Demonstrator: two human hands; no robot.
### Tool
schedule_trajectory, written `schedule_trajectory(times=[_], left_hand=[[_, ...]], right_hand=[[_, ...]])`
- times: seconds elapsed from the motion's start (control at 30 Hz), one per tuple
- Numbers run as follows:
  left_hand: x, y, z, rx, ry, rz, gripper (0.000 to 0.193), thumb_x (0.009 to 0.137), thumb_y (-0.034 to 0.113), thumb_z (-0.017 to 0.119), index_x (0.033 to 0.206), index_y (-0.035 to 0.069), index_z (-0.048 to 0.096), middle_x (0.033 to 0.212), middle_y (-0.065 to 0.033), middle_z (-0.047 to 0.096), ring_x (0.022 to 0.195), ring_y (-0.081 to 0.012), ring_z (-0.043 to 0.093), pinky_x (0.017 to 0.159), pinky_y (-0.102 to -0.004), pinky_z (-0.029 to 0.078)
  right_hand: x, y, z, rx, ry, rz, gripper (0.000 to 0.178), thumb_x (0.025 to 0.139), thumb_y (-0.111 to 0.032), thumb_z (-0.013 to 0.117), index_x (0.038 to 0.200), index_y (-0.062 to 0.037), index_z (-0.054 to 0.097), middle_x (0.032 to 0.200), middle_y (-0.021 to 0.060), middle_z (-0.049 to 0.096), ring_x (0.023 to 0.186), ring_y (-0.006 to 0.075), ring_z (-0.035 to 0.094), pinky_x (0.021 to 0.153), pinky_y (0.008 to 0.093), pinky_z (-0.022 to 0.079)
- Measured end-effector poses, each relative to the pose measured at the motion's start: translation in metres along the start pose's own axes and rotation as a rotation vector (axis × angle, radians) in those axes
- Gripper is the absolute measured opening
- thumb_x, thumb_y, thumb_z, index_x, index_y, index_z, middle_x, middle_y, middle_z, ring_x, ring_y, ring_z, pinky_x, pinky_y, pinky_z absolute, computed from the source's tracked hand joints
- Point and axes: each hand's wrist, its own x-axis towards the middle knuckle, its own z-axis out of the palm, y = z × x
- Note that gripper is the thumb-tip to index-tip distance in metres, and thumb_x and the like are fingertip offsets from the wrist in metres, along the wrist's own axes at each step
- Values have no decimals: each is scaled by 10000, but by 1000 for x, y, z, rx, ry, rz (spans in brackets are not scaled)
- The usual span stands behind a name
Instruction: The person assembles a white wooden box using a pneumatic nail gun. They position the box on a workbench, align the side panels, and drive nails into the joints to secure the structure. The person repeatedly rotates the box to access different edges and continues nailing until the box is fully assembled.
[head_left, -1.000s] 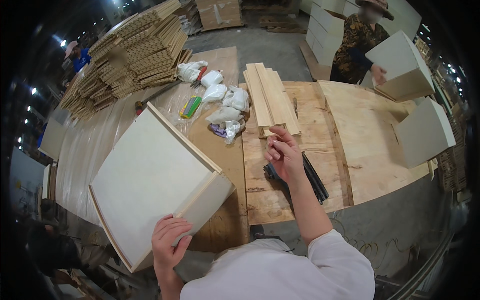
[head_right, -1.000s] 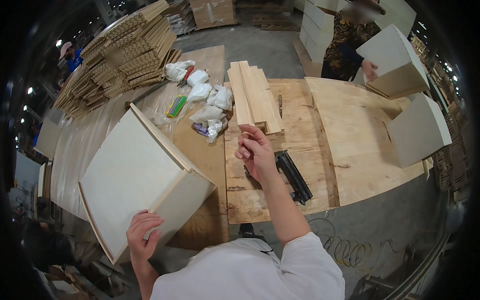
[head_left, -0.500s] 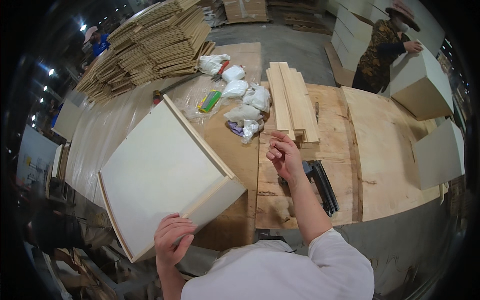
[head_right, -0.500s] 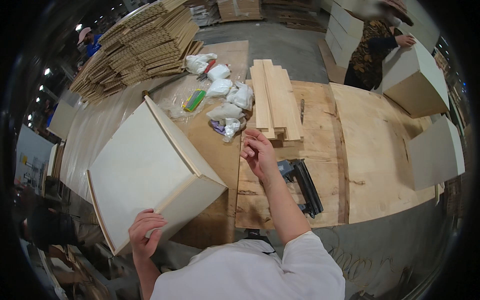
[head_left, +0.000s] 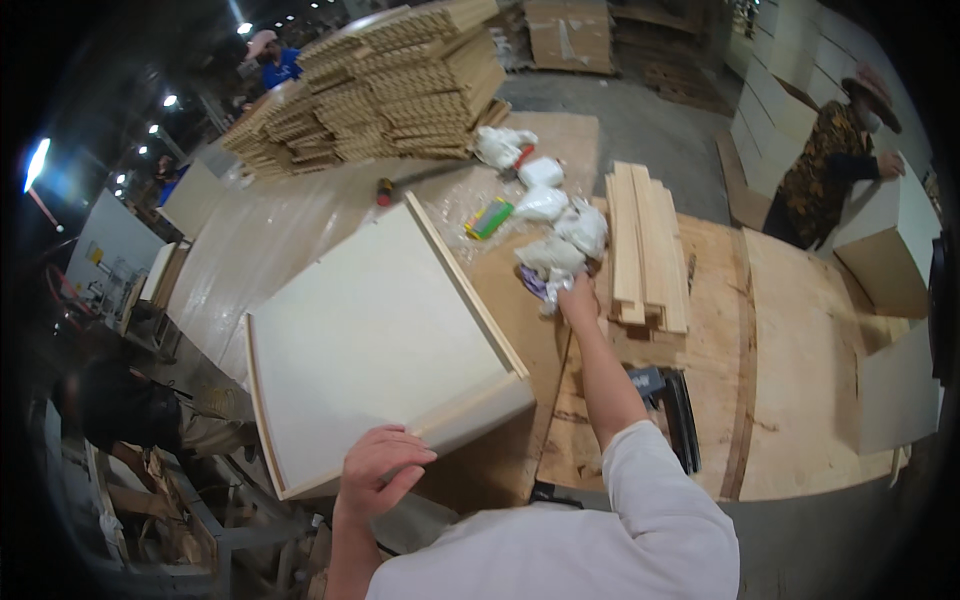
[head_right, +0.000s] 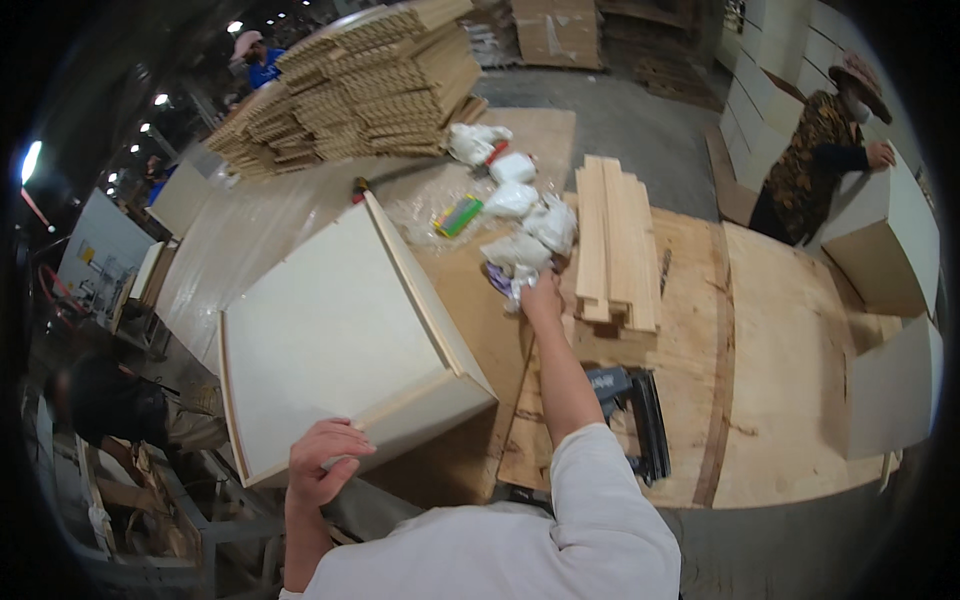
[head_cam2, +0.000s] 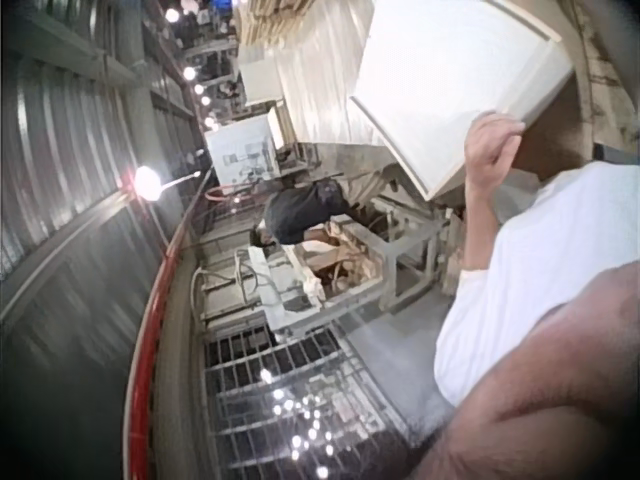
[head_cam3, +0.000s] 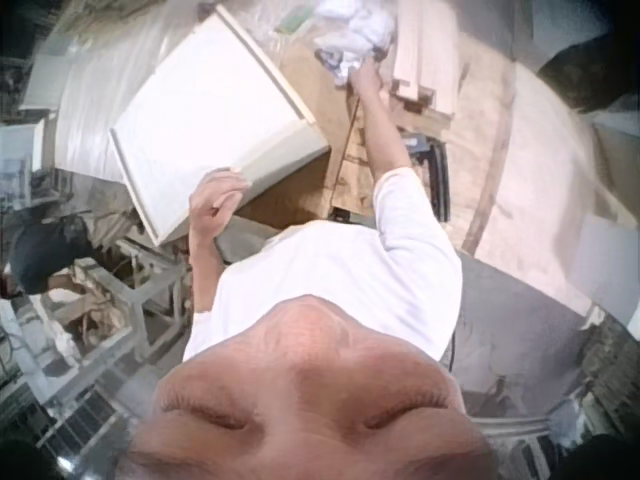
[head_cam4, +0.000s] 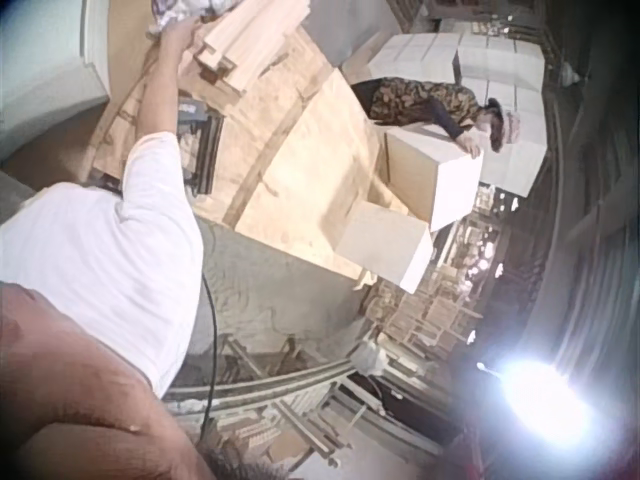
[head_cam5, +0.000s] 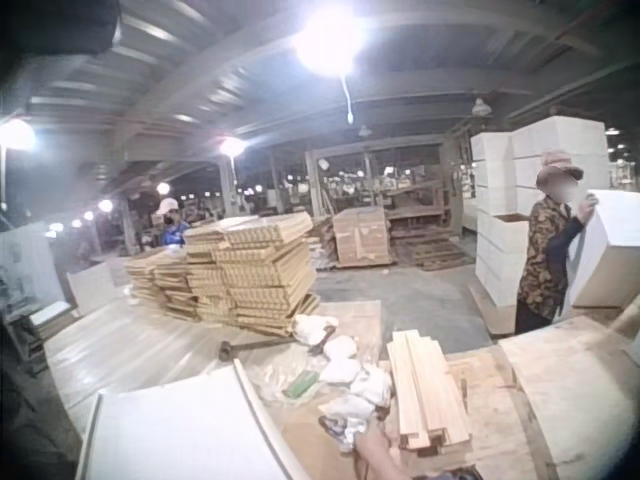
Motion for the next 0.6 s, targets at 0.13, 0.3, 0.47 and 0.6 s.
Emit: schedule_trajectory(times=[0.13,0.3,0.47,0.6], left_hand=[[-4,5,-3,1,-2,-31,155,723,13,646,850,74,712,854,-45,719,873,-227,673,885,-397,481],[-13,4,-4,13,4,-15,168,724,6,670,877,63,708,872,-58,710,880,-242,663,879,-391,489],[-7,2,-3,31,-5,73,156,737,5,668,883,55,694,889,-70,700,867,-252,658,860,-374,491],[-8,0,-2,107,-19,184,143,753,31,673,895,47,688,883,-76,694,872,-253,654,863,-368,487]], right_hand=[[-14,-9,0,32,-26,-154,262,781,-215,597,985,-56,560,933,168,549,939,344,579,793,433,473],[-45,-20,-35,1269,-356,503,215,886,-216,543,1057,-87,559,999,128,610,989,302,595,820,487,488],[-85,-10,-87,1969,-671,518,332,916,-160,522,1206,1,518,1223,188,566,1096,325,560,881,469,505],[-102,-23,-117,2310,-670,648,397,910,-99,527,1268,50,444,1256,212,538,1079,307,568,826,393,511]])
